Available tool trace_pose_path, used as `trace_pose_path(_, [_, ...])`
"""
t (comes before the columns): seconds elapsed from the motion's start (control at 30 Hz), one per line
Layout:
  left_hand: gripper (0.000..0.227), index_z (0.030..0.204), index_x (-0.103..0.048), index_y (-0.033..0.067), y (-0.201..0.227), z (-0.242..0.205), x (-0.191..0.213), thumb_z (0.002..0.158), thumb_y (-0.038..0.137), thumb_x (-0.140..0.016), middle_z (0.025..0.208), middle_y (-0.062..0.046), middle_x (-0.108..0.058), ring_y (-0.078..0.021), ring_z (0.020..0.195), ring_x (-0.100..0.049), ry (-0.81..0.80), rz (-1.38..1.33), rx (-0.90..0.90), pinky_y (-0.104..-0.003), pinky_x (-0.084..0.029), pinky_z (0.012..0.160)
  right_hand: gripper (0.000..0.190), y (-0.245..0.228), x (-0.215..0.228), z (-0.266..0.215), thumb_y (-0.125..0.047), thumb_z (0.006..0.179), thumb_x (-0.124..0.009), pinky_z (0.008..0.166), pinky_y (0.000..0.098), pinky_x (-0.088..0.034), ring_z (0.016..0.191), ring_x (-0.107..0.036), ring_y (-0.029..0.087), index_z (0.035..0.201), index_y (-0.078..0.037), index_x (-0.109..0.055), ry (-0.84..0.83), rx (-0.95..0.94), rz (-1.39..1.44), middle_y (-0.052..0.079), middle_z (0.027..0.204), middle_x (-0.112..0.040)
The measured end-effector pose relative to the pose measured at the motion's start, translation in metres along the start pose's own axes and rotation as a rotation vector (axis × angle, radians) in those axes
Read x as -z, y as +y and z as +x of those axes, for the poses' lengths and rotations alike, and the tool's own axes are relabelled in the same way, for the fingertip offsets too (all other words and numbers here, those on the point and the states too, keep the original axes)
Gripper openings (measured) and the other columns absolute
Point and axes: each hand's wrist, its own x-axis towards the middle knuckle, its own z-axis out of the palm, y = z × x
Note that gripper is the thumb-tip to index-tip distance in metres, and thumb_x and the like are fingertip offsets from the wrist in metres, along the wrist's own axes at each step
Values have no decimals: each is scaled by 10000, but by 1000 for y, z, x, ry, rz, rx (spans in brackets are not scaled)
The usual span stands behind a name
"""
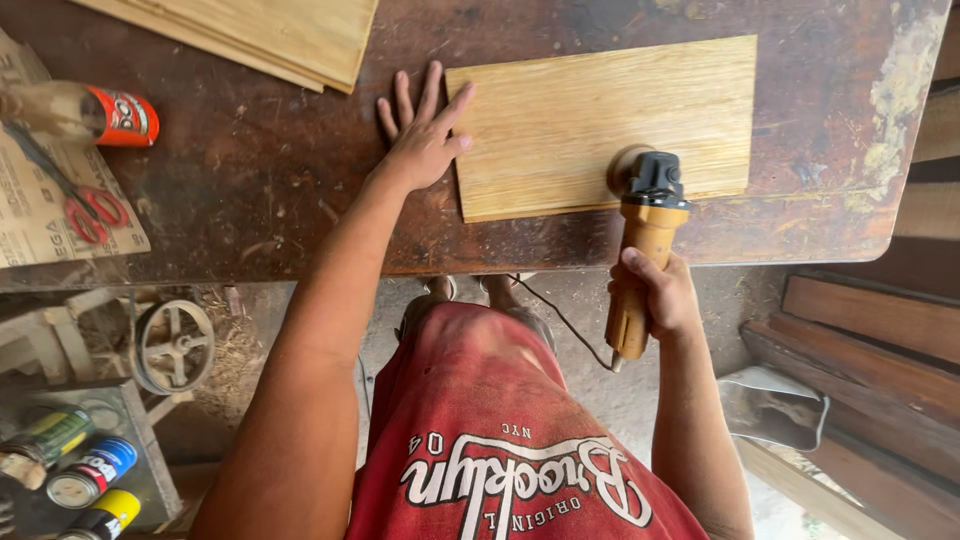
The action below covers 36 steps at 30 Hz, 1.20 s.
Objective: The person uses a handheld electric sander to smooth the surface of several rectangular wooden boards on a workbench. They hold each board with one hand while moving the sander across its surface, then set the finished board aside and pick up the next one.
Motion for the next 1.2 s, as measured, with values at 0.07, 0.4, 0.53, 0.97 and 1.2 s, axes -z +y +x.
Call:
trace_pose_path(0.07, [689,1634,-235,451,-6,-2,5,1039,405,-580,1729,-16,112,-433,1533,235,17,-10,-24,-725,174,1159,248,3,-16,-1,-220,907,-704,617,356,-576,658,-653,203,1004,-17,-599,-9,3,1,91,782,-650])
trace_pose_path(0.4, [574,1596,-395,430,-16,4,6,1072,223,-508,1743,46,-7,-444,1522,220,58,-34,-115,-761,189,1140,326,26,-148,-11,-262,830,-771,615,320,-571,660,-657,160,980,-14,-620,-148,20,-371,78,794,-690])
trace_pose_path(0.53, [608,1601,-367,425,-15,10,11,1051,214,-518,1733,36,11,-448,1510,229,34,-42,-109,-759,189,1131,304,14,-164,-5,-269,855,-767,647,295,-561,702,-659,126,1006,-42,-633,-135,78,-419,54,811,-693])
trace_pose_path(0.97, [908,1624,-291,426,-6,5,16,846,522,-747,1756,-8,39,-480,1500,257,-9,1,-99,-786,198,1106,241,2,-65,14,-226,914,-725,590,353,-566,624,-626,174,967,-27,-601,28,-6,-145,70,748,-635])
trace_pose_path(1.2, [1128,1630,-251,444,-5,11,15,672,652,-808,1751,-23,62,-466,1504,249,-33,61,-67,-788,181,1112,251,-10,0,31,-214,967,-751,617,354,-537,636,-568,162,983,-23,-589,-22,24,-14,53,750,-577])
